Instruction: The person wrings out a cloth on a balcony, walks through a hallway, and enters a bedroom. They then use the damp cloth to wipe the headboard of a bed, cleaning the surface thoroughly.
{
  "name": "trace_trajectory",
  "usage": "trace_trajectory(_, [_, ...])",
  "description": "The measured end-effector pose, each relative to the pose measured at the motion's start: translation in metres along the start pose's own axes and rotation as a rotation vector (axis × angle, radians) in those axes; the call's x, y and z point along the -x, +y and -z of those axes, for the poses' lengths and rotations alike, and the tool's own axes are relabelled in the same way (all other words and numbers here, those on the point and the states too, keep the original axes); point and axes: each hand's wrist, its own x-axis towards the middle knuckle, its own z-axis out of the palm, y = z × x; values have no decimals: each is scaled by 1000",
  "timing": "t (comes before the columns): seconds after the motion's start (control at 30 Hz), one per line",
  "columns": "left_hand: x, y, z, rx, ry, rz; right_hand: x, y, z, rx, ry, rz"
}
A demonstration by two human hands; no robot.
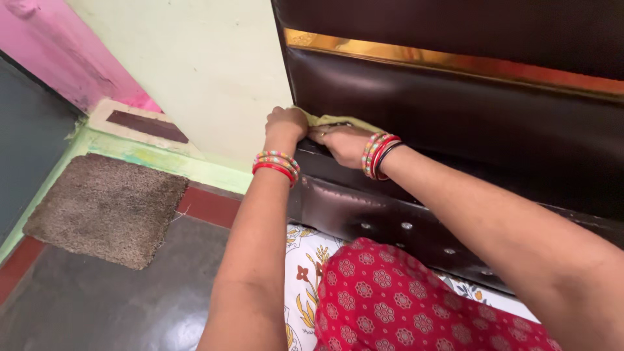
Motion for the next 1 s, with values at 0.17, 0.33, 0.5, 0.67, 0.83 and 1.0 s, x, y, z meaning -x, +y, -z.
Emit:
trace_trajectory(0.17, [1,-9,-11,-172,-8,-183,3,10,-13,-403,-36,-43])
trace_trajectory(0.33, [26,10,-4,-307,-73,-280,21,13,-3,-401,-96,-110])
trace_trajectory(0.5, [53,52,8,-337,-228,-283,61,22,3,-462,-127,-209])
trace_trajectory(0.67, [85,118,2,-283,-303,-164,122,40,11,-524,-124,-383])
trace_trajectory(0.83, [114,170,-23,-331,-274,-299,185,54,22,-492,-88,-363])
trace_trajectory(1.0, [144,232,-42,-310,-297,-376,253,67,39,-450,-41,-575])
